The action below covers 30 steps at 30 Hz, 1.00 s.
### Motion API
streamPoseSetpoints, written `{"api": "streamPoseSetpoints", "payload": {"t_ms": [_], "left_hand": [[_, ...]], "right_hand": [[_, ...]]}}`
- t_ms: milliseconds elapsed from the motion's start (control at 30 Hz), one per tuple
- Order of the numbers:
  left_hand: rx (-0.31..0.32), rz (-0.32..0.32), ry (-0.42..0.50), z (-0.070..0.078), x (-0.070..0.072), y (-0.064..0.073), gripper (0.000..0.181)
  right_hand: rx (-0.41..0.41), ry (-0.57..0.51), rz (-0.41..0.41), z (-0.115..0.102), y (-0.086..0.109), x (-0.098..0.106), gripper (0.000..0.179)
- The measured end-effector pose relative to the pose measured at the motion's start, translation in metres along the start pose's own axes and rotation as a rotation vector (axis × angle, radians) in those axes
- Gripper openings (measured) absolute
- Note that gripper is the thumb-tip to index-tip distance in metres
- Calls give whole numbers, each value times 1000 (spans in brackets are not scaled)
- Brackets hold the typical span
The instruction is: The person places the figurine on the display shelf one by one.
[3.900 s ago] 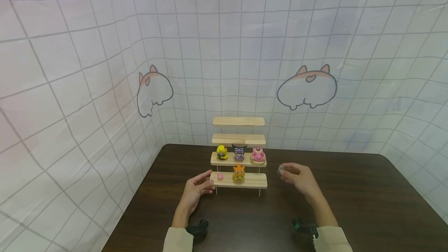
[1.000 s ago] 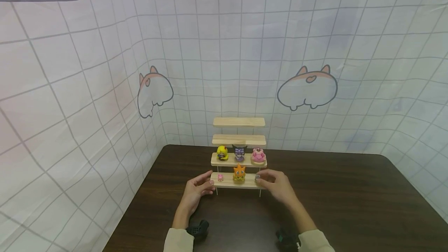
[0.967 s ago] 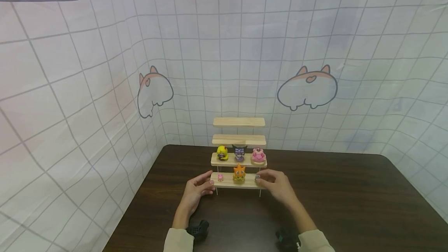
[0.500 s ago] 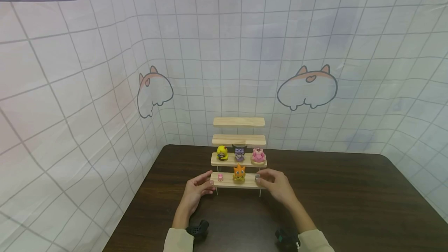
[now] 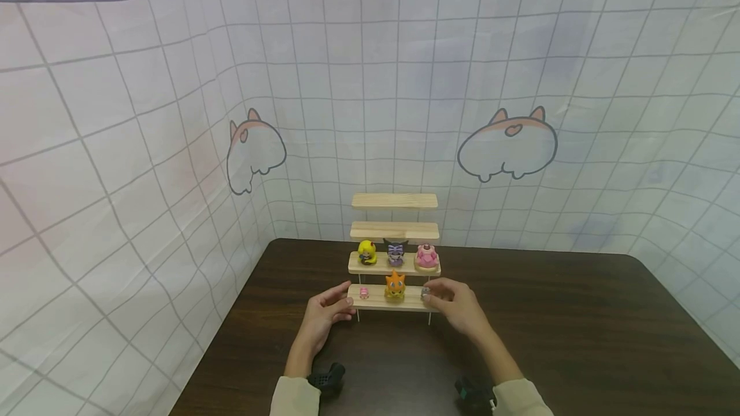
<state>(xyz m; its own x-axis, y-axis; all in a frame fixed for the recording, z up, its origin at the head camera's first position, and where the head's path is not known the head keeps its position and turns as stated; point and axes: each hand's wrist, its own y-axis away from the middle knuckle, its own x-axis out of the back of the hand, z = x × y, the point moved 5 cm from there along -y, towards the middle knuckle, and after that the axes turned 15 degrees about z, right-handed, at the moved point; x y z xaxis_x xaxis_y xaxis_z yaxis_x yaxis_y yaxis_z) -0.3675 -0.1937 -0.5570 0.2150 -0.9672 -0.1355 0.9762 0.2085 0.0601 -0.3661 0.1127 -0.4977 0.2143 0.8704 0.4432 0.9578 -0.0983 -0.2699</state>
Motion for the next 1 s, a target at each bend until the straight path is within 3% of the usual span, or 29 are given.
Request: {"api": "streamPoseSetpoints", "payload": {"t_ms": [333, 600, 767, 1000], "left_hand": [[-4, -2, 1, -1, -1, 1, 53], [-32, -1, -2, 1, -1, 1, 52], [-120, 114, -117, 13, 6, 0, 48], [-352, 333, -400, 55, 21, 14, 33]], "right_hand": [[4, -83, -151, 0, -2, 18, 30], [19, -35, -262, 0, -5, 51, 43], [44, -38, -271, 1, -7, 73, 49], [41, -13, -188, 4, -8, 92, 47]]}}
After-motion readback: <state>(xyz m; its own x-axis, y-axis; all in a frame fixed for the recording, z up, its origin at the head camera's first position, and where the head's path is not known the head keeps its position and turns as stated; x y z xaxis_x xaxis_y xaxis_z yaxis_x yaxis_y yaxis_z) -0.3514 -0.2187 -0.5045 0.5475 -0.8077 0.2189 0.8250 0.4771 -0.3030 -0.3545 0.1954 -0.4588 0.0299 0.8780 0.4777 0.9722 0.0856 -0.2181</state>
